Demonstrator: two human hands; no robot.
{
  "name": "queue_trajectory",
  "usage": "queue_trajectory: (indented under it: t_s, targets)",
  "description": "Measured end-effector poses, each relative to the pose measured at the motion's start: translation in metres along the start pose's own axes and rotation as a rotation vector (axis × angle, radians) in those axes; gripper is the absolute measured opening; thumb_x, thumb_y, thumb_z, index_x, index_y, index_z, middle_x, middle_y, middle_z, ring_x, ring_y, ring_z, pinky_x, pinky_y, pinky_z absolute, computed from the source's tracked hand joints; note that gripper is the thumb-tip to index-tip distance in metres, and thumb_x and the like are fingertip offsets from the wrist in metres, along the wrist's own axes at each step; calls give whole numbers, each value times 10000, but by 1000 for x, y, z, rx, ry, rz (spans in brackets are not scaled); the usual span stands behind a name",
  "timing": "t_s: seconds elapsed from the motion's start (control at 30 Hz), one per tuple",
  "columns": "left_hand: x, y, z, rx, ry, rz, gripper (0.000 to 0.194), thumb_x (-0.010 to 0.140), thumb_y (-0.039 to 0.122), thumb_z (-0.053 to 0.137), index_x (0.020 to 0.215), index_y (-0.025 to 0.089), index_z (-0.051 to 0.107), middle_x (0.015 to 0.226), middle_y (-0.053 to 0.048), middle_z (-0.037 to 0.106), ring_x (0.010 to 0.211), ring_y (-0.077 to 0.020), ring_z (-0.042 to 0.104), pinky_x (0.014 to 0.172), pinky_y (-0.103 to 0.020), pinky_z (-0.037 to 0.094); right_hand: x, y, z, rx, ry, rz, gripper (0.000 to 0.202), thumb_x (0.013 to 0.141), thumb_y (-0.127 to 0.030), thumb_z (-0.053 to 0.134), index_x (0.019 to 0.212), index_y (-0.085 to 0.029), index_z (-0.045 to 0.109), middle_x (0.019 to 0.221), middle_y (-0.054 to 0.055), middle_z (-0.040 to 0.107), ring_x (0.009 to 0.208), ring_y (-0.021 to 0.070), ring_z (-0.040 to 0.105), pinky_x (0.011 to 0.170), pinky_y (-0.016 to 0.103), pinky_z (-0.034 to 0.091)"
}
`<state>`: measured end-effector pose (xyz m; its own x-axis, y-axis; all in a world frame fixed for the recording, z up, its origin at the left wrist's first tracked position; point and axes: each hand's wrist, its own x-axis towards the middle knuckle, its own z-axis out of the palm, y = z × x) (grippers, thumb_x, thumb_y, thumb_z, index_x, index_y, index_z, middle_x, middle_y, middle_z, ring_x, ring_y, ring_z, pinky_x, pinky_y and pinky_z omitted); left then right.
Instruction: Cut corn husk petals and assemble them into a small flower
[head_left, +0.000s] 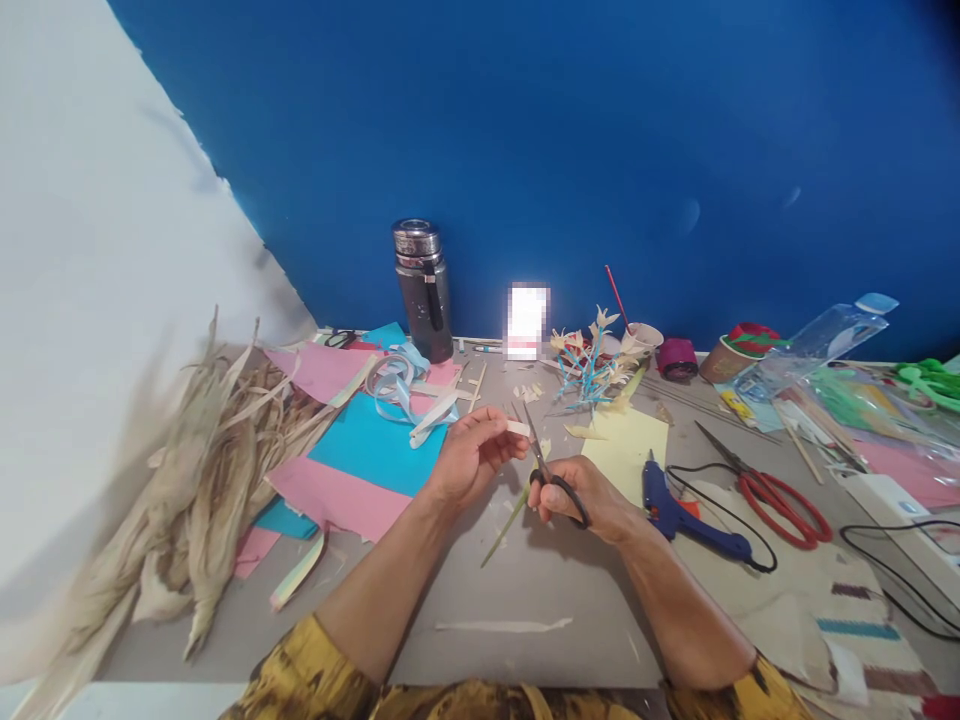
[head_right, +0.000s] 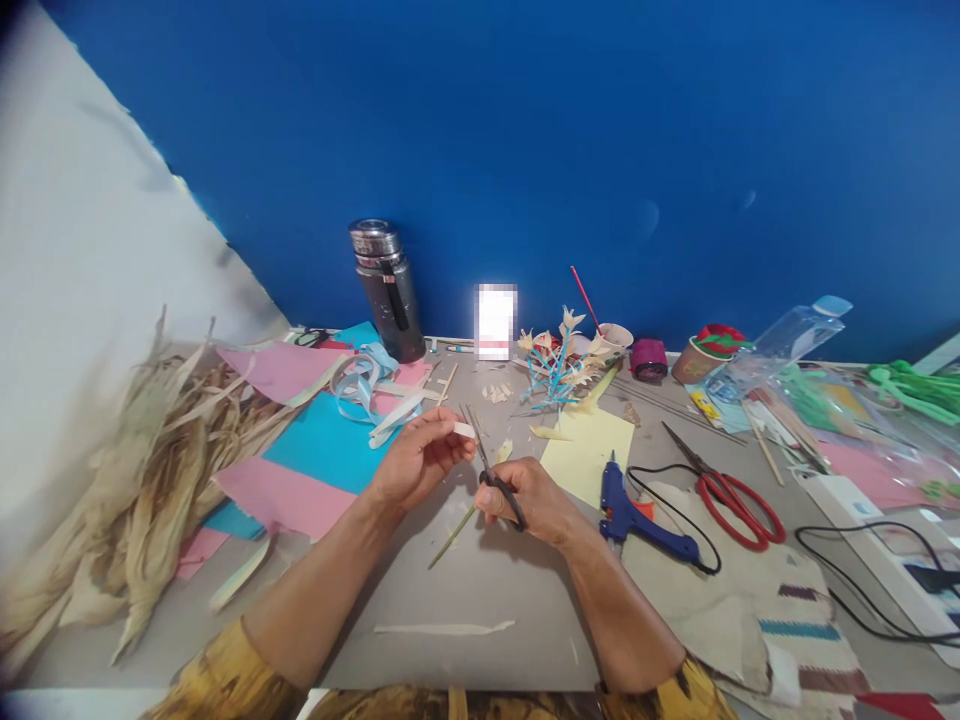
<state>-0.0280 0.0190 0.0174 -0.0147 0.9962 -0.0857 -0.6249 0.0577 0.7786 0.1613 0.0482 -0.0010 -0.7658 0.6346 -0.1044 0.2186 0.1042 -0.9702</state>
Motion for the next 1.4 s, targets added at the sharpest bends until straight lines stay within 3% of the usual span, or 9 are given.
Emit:
queue_trajectory:
  t_s: [0.5,0.87,1.4]
  targets:
    - [1,2,-3,0,-10,-21,148,747,208,698,695,152,572,663,-66,694,633,-171,668,655,-285,519,1,6,1,10,34,36,584,774,-706,618,570,-159,640,498,11,542,471,107,396,470,252,243]
    - [1,6,-4,20,-37,-31,153,707,204,701,672,155,560,658,-67,703,615,-187,681,613,-287,526,-1,2,-2,-30,-46,-26,626,798,-750,564,653,-151,675,595,55,647,531,136,495,504,250,313]
    - [1,6,-7,100,-34,-14,127,735,217,683,679,156,587,666,-66,716,601,-179,678,626,-285,527,0,3,-2,-17,-10,16,592,768,-721,622,557,-168,628,525,26,558,515,135,471,483,256,291]
